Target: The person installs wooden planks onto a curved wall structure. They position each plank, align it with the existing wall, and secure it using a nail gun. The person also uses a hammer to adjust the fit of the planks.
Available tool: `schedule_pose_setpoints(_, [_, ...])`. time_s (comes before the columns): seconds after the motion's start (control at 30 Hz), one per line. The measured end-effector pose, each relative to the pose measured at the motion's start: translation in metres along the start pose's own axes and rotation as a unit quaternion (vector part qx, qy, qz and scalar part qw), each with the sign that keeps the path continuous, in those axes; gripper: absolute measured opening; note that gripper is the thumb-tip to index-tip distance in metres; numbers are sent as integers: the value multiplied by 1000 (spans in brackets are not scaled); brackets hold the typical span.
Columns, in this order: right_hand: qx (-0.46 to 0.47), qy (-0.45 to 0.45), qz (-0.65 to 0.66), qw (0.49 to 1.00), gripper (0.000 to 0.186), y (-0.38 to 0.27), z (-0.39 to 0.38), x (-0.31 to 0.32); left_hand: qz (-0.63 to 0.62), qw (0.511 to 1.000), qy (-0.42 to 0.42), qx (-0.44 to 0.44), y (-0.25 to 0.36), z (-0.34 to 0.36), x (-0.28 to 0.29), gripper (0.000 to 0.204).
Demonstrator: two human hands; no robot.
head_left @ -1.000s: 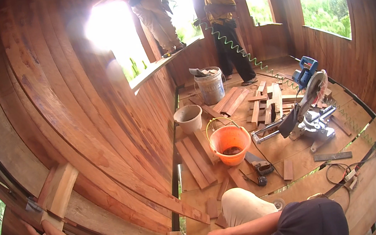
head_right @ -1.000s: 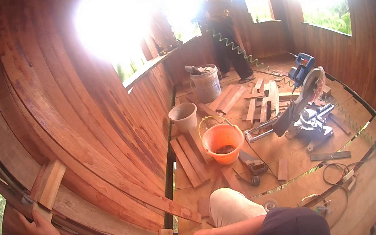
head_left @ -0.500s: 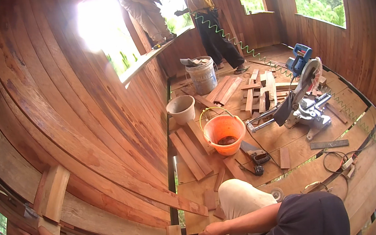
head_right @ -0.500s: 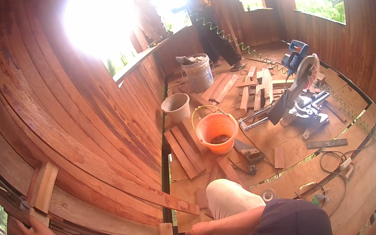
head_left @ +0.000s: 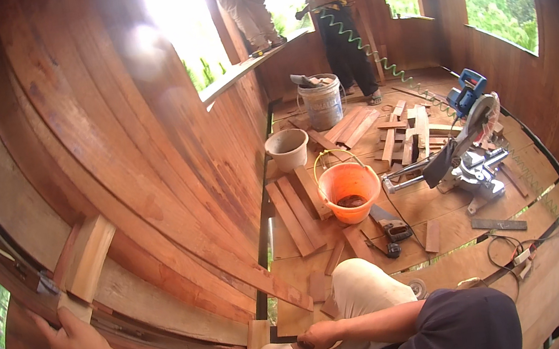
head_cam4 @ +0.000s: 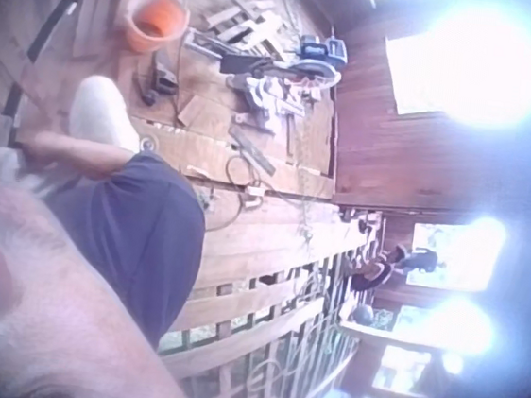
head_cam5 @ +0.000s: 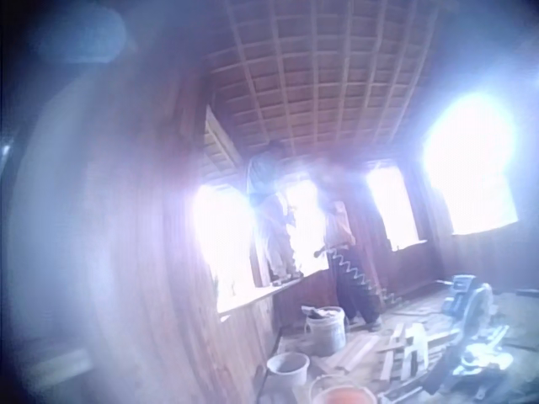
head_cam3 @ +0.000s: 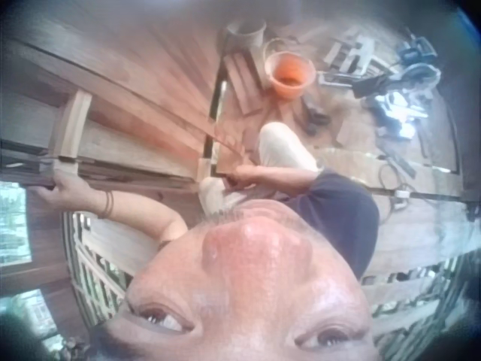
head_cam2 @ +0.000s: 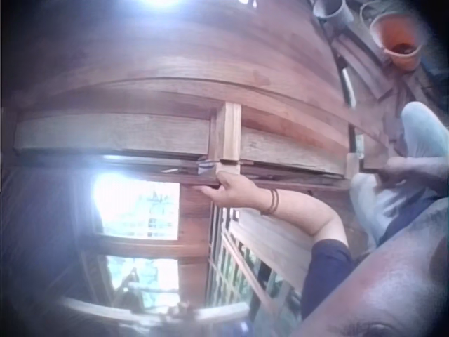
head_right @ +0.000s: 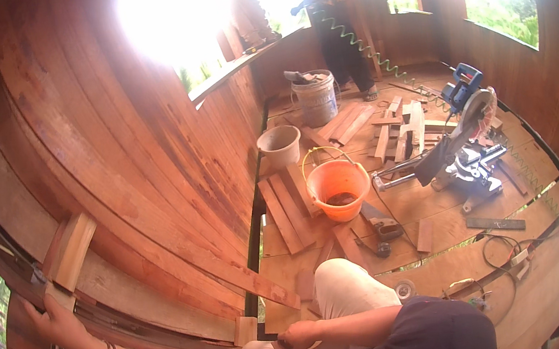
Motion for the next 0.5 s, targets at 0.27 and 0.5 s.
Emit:
schedule_pose_setpoints(0.27, [-43,27,19,999,48,-3,-18,21,-48,997,-41,35,13,-12,-7,57])
schedule_pose_setpoints(0.5, [-27,125,12,992,42,-5,-39,36,-64,998,5,-2,33,-10,-1,56])
Point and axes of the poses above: each hand's wrist, its own z-axis towards the middle knuckle, its own x-axis out of the back of the hand, y = z × x, the point moved 6 cm from there along z, towards the middle knuckle, and after that the axes turned 9 degrees about y, right-handed, at the moved point
